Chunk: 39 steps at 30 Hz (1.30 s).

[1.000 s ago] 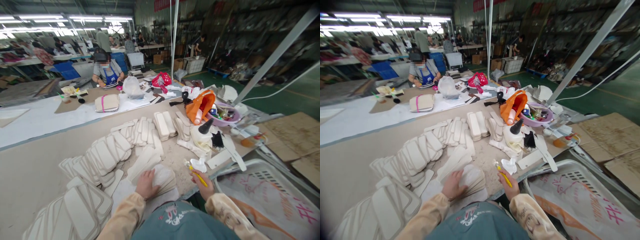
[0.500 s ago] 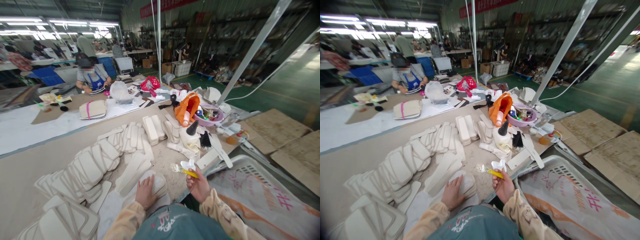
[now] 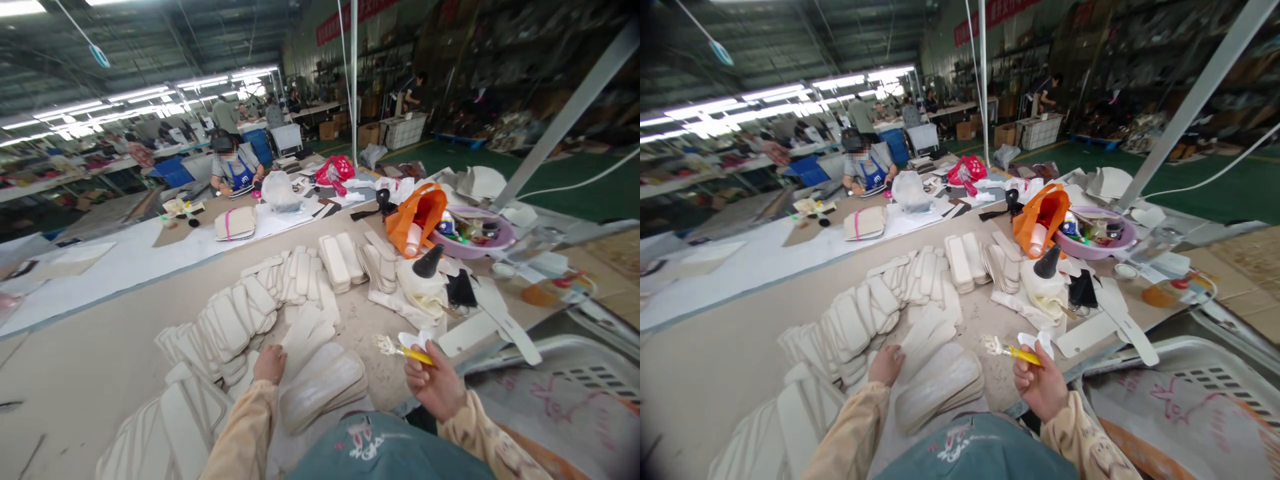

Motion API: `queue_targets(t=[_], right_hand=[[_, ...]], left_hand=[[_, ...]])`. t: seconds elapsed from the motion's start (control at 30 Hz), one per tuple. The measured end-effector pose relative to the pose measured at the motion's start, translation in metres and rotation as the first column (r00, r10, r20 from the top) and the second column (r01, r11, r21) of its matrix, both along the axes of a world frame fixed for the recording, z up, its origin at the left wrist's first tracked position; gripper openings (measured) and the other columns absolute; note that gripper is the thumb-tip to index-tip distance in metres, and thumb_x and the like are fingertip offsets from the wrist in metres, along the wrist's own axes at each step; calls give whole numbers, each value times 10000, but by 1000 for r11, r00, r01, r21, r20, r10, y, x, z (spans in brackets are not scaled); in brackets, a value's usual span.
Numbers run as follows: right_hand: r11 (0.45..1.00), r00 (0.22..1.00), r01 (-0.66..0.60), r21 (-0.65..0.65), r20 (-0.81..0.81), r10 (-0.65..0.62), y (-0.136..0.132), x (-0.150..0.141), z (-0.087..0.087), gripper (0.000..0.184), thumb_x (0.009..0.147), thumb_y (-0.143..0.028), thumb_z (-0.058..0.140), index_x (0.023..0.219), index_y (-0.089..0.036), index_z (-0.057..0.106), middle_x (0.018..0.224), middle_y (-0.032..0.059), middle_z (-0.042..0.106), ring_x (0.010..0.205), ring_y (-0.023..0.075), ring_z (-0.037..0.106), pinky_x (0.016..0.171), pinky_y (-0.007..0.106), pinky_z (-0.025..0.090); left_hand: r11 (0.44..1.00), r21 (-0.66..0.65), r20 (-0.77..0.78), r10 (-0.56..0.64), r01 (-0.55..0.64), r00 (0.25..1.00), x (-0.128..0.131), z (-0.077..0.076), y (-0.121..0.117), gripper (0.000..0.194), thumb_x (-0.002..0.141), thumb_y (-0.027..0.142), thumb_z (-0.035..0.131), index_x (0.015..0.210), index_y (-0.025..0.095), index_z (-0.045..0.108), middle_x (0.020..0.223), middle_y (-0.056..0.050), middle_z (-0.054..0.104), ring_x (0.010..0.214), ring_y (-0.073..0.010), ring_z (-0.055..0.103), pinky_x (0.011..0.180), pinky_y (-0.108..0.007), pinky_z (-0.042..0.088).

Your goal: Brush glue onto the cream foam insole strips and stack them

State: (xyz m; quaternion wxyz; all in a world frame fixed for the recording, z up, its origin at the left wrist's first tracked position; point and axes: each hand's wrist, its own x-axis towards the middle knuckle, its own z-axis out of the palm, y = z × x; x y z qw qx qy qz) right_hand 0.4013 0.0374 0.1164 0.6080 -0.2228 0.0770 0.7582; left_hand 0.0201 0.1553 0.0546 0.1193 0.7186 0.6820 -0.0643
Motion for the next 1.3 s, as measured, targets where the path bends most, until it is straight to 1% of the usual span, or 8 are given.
queue_targets(t=[0.2,0.37,0.7,0.87,1.0,1.1,1.2,1.3], right_hand=[[999,993,9,-51,121,-3,-3,-4,-8,201,738,-354,716,785,-168,657,563,-4,544,438,41,441,413,133,399],[995,984,35,-88,178,-19,-4,-9,-18,203,726,-352,731,787,-169,670,570,-4,566,437,41,459,415,132,409],[994,959,35,-107,284,-4,-7,-14,-23,214,706,-365,746,796,-185,674,595,-12,593,457,42,491,438,134,432],[996,860,84,-22,507,-61,-11,-12,-20,266,732,-409,728,887,-203,661,696,3,652,529,62,540,496,151,469],[989,540,110,102,829,-146,-5,-10,-12,331,727,-420,731,981,-230,636,885,40,690,686,126,620,617,233,522],[984,362,36,173,916,-174,6,-14,-7,304,748,-445,695,960,-237,630,980,61,669,831,193,641,758,344,520],[968,341,-104,229,922,-181,13,-27,-8,265,729,-414,717,893,-248,590,1039,59,646,983,219,603,906,394,445],[950,402,-221,219,908,-116,9,-43,-16,311,691,-389,746,861,-259,521,1025,34,639,916,194,601,832,339,459]], left_hand=[[996,-91,-11,3,-4,1000,8,-4,7,256,842,285,448,921,161,658,982,-122,664,886,-230,640,705,-310,444],[992,-120,-15,39,-41,999,9,-5,13,303,819,271,447,1040,138,607,1072,-151,638,973,-248,616,771,-329,437],[983,-134,7,129,-127,992,16,-8,22,230,735,151,477,901,166,636,834,-83,691,812,-222,632,658,-278,430],[995,-46,130,96,-91,987,10,26,21,310,776,146,456,1032,165,630,858,-56,664,830,-182,607,736,-258,434],[999,-9,274,-32,36,961,1,77,9,286,823,266,453,1001,212,671,839,-28,632,817,-149,580,782,-239,437],[990,-19,478,-116,142,871,5,111,-13,294,821,367,465,894,220,708,811,-34,631,767,-154,572,733,-248,450],[974,-99,642,-93,203,761,18,124,-45,301,811,410,490,823,213,718,798,-44,641,777,-163,571,744,-259,454],[964,-168,730,-19,206,683,32,113,-78,302,810,421,509,796,202,716,780,-47,643,774,-165,571,732,-261,451]])
